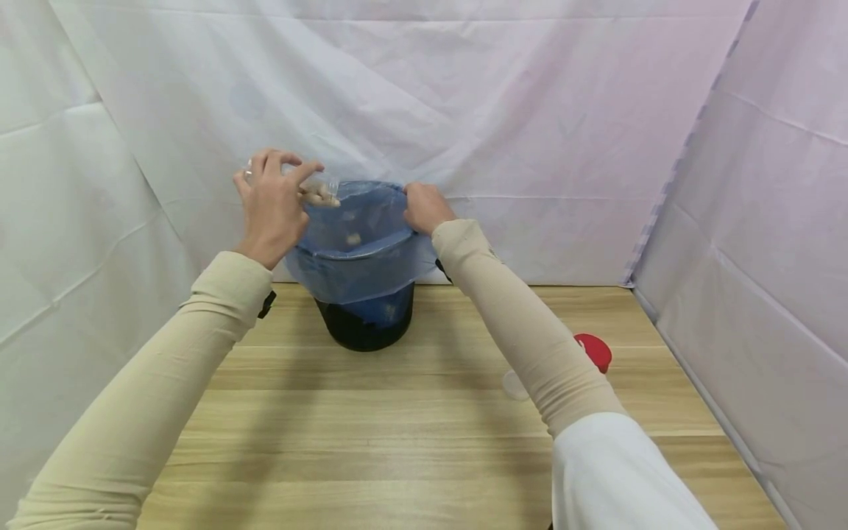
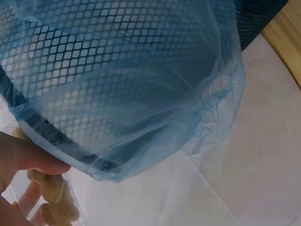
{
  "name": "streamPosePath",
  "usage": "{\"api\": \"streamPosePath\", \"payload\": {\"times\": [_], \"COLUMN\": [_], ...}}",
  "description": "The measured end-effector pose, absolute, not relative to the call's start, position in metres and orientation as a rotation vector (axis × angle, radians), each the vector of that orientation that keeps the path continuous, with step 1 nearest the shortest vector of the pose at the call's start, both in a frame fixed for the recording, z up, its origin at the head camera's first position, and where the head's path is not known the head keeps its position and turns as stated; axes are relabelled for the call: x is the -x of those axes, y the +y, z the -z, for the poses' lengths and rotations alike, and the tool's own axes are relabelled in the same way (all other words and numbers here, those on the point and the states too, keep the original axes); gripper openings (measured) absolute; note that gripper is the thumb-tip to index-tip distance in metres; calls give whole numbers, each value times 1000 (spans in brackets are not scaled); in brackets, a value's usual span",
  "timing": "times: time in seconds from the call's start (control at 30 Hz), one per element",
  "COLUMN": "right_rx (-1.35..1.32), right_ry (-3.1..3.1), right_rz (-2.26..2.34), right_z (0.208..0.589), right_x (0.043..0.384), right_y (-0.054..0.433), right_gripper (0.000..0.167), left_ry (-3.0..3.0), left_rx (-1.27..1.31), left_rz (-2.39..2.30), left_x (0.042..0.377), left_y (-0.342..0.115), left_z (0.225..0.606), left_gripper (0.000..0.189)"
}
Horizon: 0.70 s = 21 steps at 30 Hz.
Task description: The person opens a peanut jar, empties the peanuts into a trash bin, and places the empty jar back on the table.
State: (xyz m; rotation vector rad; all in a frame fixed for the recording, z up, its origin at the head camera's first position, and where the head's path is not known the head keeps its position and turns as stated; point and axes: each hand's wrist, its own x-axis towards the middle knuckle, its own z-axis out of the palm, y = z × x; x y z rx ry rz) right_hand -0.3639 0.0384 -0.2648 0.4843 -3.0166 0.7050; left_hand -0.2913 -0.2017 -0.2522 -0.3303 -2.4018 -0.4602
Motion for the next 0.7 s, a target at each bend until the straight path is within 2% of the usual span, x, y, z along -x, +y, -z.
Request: {"api": "streamPosePath", "payload": {"times": [0.5,0.7], "right_rx": [-488,-484], "right_ry": [-3018,-3021], "right_rz": [-693,-682], "right_z": [265,264], "right_x": [367,365], "right_y": [37,35], "right_gripper": [50,49], "left_ry": [-2405,-2403], "left_rx": [346,360], "left_rz": [450,415], "left_x": [290,290], "left_y": [-203,-204], "left_z": [252,254], "left_gripper": [75,70]}}
